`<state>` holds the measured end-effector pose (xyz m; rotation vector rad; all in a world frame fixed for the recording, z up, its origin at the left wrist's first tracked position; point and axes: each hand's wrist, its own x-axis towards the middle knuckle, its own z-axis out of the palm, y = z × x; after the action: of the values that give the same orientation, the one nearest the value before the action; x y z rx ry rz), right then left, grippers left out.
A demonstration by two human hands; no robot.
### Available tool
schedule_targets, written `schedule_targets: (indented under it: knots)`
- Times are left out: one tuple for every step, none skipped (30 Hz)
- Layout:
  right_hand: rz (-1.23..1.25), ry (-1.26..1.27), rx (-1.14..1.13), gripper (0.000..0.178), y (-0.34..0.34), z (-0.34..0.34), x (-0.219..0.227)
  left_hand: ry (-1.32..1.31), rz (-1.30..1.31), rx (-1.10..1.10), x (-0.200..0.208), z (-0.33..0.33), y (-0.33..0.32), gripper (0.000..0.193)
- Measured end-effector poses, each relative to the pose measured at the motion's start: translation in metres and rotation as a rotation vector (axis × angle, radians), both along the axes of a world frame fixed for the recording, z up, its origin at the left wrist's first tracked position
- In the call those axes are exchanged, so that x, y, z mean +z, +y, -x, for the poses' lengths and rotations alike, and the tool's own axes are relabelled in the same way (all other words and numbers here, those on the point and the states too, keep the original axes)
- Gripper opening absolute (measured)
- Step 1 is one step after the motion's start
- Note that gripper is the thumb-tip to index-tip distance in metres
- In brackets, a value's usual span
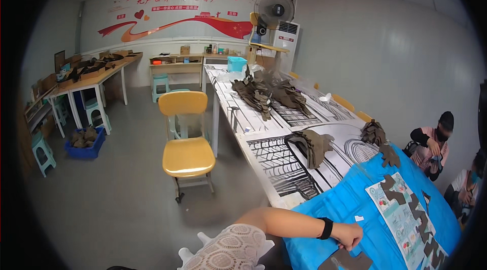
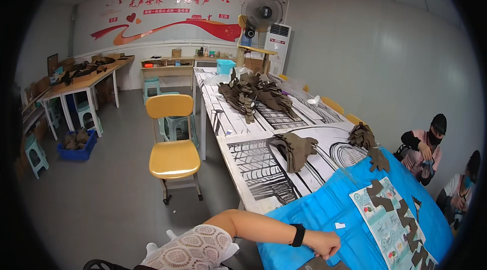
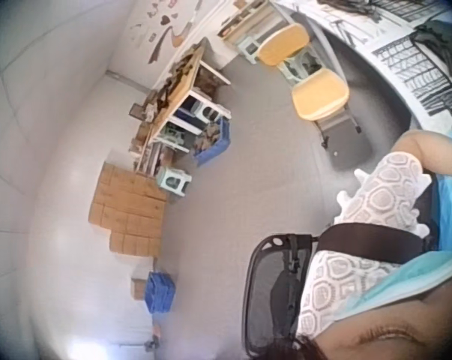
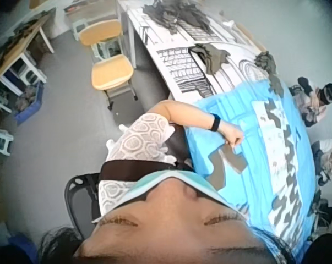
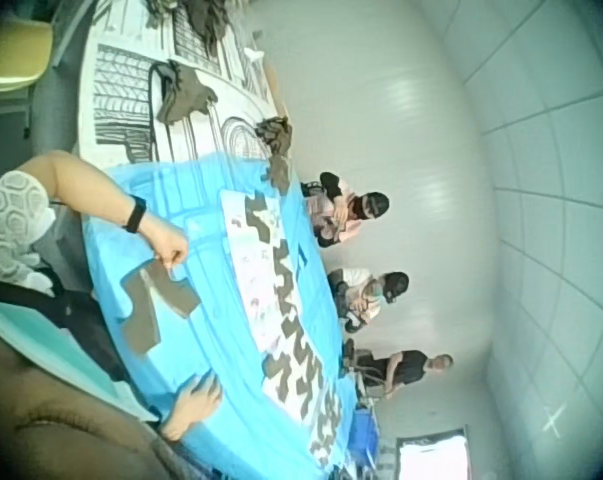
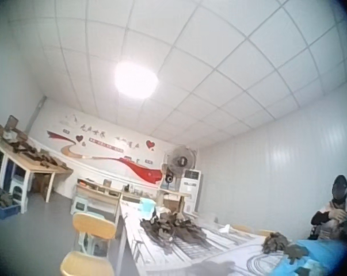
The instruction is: Apply adhesive to shoe component parts and assemble them by hand.
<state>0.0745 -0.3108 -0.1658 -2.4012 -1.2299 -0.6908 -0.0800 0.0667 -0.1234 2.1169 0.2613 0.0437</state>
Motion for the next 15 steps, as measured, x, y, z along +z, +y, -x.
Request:
schedule_targets:
  knots:
    - [-0.018,0.005,0.023,0.040,-0.001,-0.003,-0.004,-0.024,0.023,-0.040,0.007,0.004,-0.005,0.014]
    - [-0.041,0.015,0.052,0.040,-0.002,-0.006,-0.007,-0.153,-0.118,0.085,0.014,0.011,-0.008,0.017]
    - [-0.064,0.023,0.080,0.040,-0.003,-0.010,-0.010,-0.281,-0.260,0.213,0.022,0.021,-0.006,0.021]
    - [-0.076,0.032,0.096,0.040,-0.004,-0.013,-0.012,-0.329,-0.278,0.306,0.029,0.038,-0.001,0.023]
    - [-0.078,0.031,0.109,0.040,-0.004,-0.015,-0.014,-0.320,-0.298,0.384,0.040,0.062,0.019,0.025]
    - [-0.072,0.039,0.082,0.040,-0.005,-0.016,-0.015,-0.310,-0.314,0.461,0.052,0.087,0.041,0.029]
    - [-0.067,0.047,0.056,0.039,-0.004,-0.016,-0.015,-0.288,-0.091,0.544,0.068,0.122,0.073,0.031]
    - [-0.064,0.062,0.011,0.039,-0.004,-0.016,-0.015,-0.256,-0.822,0.886,0.085,0.154,0.105,0.029]
    - [-0.065,0.068,0.013,0.039,-0.003,-0.016,-0.014,-0.182,-0.654,1.029,0.103,0.206,0.140,0.040]
    - [-0.133,0.154,0.043,0.039,-0.003,-0.016,-0.014,-0.123,-0.940,1.296,0.117,0.255,0.168,0.066]
    - [-0.201,0.242,0.072,0.039,-0.004,-0.017,-0.013,-0.160,-0.853,1.431,0.132,0.313,0.193,0.087]
    - [-0.204,0.251,0.071,0.039,-0.004,-0.018,-0.012,-0.035,-0.923,1.578,0.141,0.360,0.211,0.098]
    - [-0.166,0.256,0.082,0.038,-0.004,-0.021,-0.010,0.114,-0.847,1.674,0.147,0.409,0.221,0.101]
    - [-0.129,0.263,0.093,0.038,-0.003,-0.025,-0.009,0.224,-0.770,1.793,0.152,0.451,0.226,0.103]
    - [-0.090,0.269,0.104,0.038,-0.004,-0.028,-0.008,0.368,-0.670,1.896,0.155,0.482,0.228,0.104]
